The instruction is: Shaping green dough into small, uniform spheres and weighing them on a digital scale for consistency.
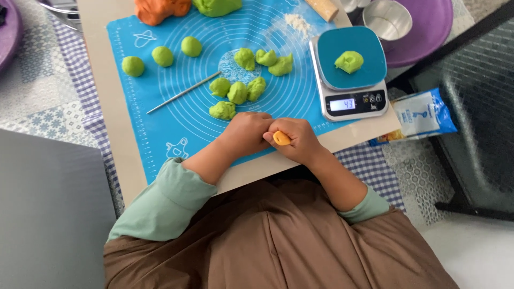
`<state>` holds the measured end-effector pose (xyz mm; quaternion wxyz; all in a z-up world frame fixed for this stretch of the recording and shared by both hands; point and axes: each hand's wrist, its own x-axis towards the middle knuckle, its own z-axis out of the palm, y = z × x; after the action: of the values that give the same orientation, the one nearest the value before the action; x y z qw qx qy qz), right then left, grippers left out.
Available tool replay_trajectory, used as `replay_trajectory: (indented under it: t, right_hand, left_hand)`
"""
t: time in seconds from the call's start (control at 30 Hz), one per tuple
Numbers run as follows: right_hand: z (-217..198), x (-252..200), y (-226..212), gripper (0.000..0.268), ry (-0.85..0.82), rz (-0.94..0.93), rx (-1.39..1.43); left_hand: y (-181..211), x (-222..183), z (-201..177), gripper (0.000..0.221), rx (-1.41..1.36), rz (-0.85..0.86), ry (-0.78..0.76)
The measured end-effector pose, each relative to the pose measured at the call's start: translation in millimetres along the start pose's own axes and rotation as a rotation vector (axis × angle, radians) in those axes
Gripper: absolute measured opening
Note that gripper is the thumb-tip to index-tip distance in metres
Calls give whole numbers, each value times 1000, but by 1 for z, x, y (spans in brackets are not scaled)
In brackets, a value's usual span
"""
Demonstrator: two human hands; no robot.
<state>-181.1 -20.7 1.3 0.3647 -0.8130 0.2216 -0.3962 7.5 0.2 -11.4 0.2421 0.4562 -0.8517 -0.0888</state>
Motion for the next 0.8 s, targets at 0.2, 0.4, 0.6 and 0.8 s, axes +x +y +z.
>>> replay_trajectory:
  t: [0.2,0.4,0.6,0.8]
  right_hand:
    - [-1,0,-1,20,-18,4,1]
    - [-1,-3,15,24,71,-42,121]
    - [-108,12,58,73,501,-131,330]
    - [-154,90,51,65,475,52,681]
  left_hand:
    - [7,4,-11,14,3,-4,-33]
    - [6,5,-9,11,-52,-33,-2]
    - [15,8,-23,12,-169,-38,52]
    - [6,10,-16,21,-127,-34,-41]
